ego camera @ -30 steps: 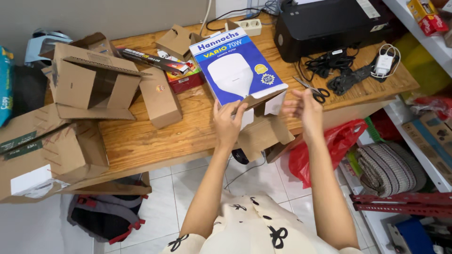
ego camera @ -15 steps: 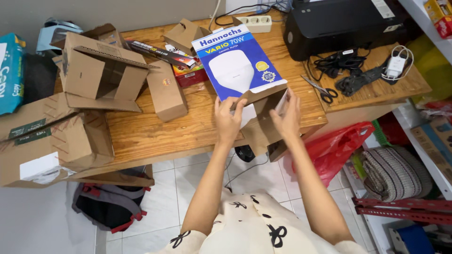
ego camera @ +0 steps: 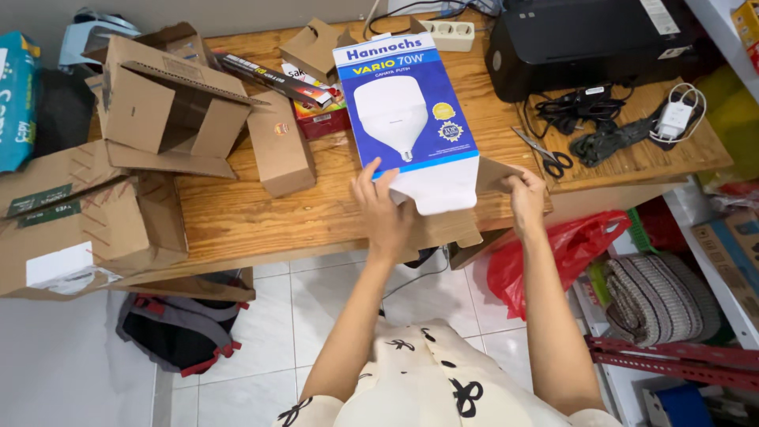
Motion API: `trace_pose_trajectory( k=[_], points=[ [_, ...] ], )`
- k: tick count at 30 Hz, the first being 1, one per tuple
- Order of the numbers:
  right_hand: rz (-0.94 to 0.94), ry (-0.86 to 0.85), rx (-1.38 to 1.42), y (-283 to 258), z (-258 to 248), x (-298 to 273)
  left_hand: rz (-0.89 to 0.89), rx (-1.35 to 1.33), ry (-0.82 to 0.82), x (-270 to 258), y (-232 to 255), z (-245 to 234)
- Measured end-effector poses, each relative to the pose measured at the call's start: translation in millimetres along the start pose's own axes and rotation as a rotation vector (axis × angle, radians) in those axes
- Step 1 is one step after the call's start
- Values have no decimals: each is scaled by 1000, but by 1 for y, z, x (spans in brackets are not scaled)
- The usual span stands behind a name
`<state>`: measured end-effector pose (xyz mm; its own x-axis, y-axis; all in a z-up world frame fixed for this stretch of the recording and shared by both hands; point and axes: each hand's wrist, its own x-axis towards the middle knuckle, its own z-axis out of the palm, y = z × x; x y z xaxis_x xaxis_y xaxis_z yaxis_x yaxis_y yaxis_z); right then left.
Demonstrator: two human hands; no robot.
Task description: The person opens a Hannochs Vario 70W box, removes the inner packaging, and sets it aside. They then pick up a sealed Yves Rocher box, use scissors to cut the tape, and open the flaps to reveal the contents.
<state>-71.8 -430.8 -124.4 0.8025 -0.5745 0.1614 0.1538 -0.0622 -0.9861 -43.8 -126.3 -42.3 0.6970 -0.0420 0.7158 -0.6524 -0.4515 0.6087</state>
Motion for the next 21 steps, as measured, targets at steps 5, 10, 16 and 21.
trace_pose_trajectory(
  k=[5, 10, 16, 21],
  points=[
    [31, 3, 11, -10, 2, -4, 1, 172, 123, -19, -3, 29],
    [2, -33, -24, -25, 6, -12, 35, 149, 182, -18, -11, 36],
    [13, -1, -51, -25, 0, -5, 97, -80, -178, -7, -13, -2],
    [75, 39, 97, -20, -9, -1, -60, -284, -426, -5, -18, -60]
  ],
)
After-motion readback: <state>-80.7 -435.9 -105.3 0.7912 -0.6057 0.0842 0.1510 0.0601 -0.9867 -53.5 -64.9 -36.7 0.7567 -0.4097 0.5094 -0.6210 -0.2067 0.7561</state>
